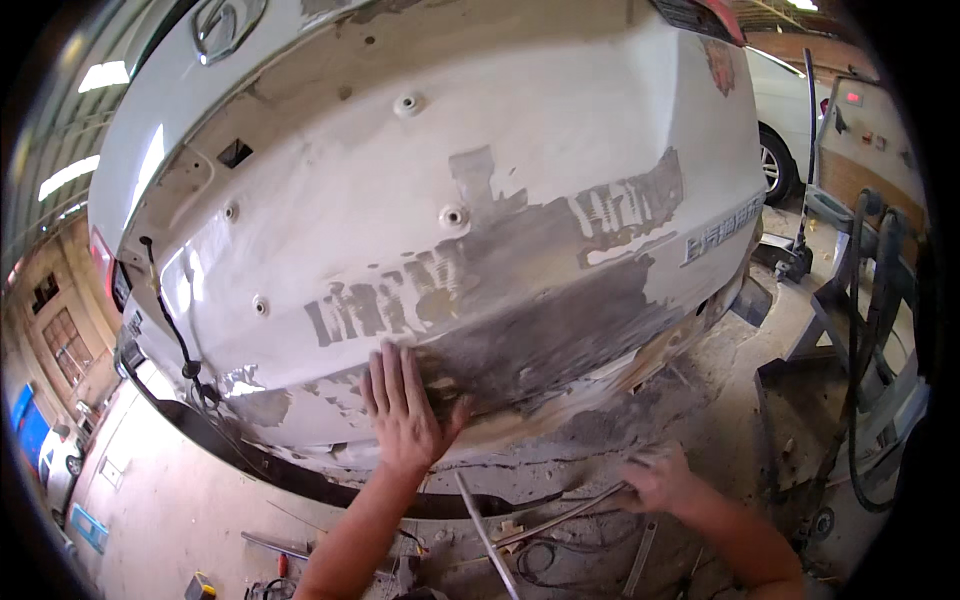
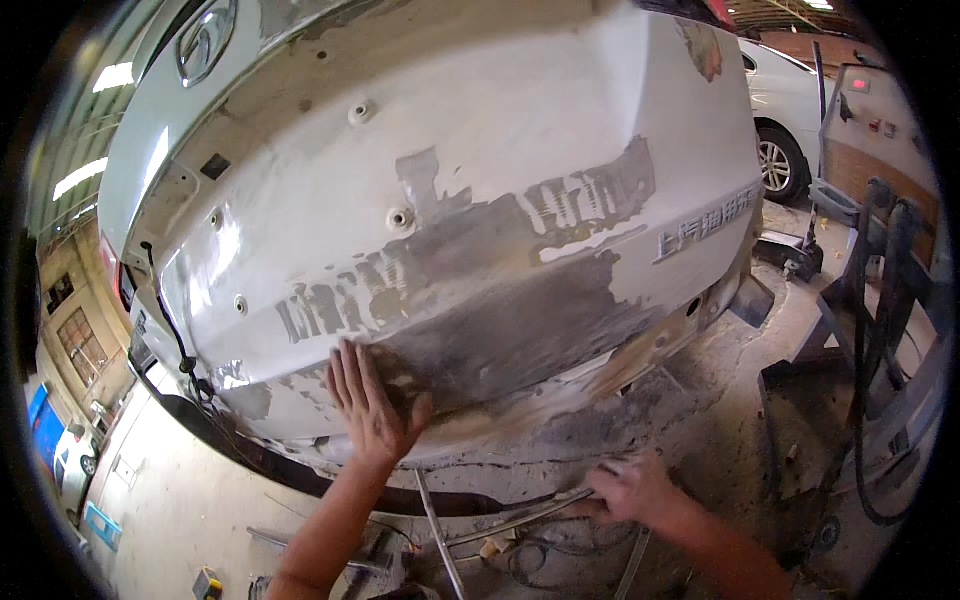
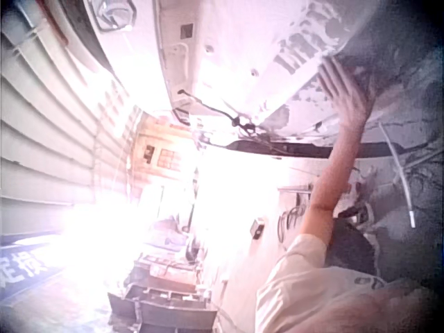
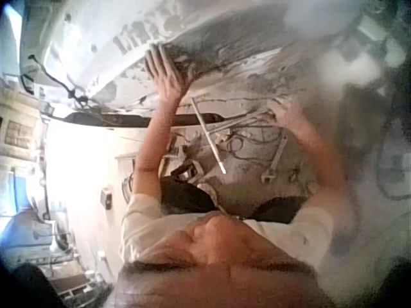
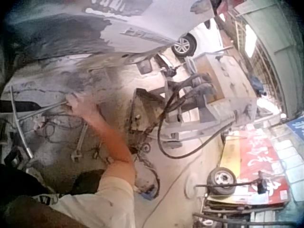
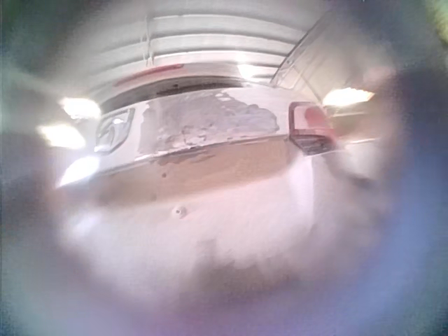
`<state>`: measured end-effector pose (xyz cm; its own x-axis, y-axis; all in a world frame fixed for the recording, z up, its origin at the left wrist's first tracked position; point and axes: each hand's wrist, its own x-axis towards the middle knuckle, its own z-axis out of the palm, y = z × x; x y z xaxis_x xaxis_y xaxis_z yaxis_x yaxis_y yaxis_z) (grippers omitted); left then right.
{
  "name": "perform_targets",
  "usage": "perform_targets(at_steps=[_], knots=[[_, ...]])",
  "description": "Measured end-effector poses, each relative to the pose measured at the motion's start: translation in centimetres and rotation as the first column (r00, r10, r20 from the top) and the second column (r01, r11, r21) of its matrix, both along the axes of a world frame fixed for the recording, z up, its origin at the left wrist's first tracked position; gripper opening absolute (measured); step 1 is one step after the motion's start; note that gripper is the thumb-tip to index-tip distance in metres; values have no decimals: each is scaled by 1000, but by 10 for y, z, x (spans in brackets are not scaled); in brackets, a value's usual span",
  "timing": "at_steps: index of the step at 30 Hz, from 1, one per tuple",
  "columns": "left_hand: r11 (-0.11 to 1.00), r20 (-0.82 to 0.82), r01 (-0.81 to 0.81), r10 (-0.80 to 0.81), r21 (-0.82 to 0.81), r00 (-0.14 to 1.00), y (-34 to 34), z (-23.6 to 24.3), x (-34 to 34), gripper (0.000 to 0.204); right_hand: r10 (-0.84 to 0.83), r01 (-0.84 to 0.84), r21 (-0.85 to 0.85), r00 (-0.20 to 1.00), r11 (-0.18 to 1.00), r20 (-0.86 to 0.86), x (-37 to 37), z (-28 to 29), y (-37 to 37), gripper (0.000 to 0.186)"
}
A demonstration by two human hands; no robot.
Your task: The person uses a metal rod to tap and smooth the rear trunk lid of a white car, working on a damaged area with visible filler. They then use a screwdriver to adjust a component near the taillight and finally handle a detached bumper trim piece.
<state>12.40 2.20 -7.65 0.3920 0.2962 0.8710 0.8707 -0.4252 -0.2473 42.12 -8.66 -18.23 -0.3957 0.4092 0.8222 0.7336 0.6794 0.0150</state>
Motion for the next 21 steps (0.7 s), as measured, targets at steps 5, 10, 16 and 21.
perform_targets(at_steps=[5, 10, 16, 21], knots=[[998, -146, 63, -65, -22, 987, -6, 69, 51, 82, -29, 81, -201, 968, 976, 249, -7, -16, -4, 45], [986, -299, 153, -165, -64, 940, -6, 82, 106, 78, 87, -44, -220, 978, 974, 191, -27, -30, 8, 46], [946, -447, 289, -323, -145, 834, -11, 105, 154, 80, 164, -87, -331, 963, 940, 213, -50, -24, 9, 41], [926, -495, 339, -376, -166, 784, -4, 107, 137, 82, 238, -167, -377, 959, 911, 151, -50, -36, 7, 41]])
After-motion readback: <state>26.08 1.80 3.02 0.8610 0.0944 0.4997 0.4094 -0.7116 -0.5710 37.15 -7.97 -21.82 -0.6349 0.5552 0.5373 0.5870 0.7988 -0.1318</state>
